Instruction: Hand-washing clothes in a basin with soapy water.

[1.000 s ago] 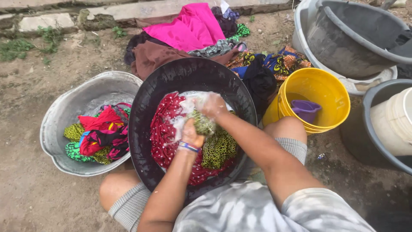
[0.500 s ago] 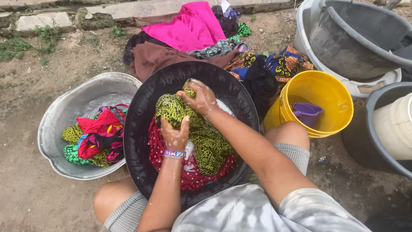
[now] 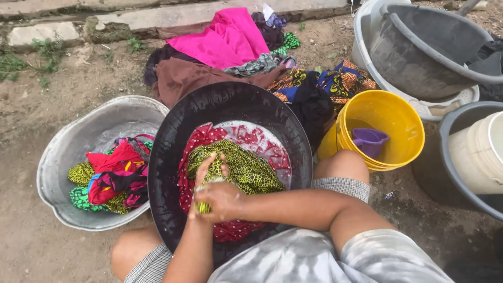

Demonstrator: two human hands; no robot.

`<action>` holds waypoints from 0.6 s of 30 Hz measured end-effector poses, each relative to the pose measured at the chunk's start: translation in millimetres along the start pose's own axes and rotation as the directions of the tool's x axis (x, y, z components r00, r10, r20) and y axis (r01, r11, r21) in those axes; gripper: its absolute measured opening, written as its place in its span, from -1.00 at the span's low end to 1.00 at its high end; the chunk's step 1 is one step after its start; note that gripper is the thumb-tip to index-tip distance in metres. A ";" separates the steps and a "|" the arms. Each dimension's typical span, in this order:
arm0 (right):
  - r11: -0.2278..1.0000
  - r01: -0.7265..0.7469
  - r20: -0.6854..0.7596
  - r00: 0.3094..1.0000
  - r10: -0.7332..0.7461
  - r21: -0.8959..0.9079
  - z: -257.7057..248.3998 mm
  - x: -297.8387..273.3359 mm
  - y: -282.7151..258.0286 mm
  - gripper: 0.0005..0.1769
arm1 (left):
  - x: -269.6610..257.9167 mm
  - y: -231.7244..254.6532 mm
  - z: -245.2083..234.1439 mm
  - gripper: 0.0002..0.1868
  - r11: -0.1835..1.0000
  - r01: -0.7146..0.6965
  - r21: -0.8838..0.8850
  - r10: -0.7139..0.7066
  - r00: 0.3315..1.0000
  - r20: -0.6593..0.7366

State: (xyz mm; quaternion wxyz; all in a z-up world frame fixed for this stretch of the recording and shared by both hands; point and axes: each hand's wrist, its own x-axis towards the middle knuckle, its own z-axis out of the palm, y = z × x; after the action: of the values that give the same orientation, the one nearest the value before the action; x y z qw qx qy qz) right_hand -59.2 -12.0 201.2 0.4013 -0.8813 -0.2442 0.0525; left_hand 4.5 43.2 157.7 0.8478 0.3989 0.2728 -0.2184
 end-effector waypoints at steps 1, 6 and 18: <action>0.989 0.118 0.005 0.993 -0.118 -0.090 0.6 2.2 1.9 -0.55 | 0.7 3.0 3.3 -0.27 1.000 -0.009 -0.029 0.008 1.000 -0.018; 0.816 -0.169 -0.005 0.980 0.200 -0.553 0.3 73.4 137.8 -0.62 | -18.7 -26.3 -6.6 -0.55 0.982 -0.019 -0.188 -0.009 0.989 -0.149; 0.932 -0.073 0.156 0.978 0.136 -0.354 -17.4 63.6 121.4 -0.17 | 106.2 -111.1 -77.7 -0.44 0.879 -0.407 0.249 0.321 0.890 0.322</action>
State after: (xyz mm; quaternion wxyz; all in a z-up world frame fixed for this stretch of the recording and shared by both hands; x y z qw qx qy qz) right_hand 48.6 -61.7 130.5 0.2129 -0.9416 -0.2373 0.1086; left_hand -2.9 23.6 -13.3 0.8297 0.5377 0.0358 -0.1459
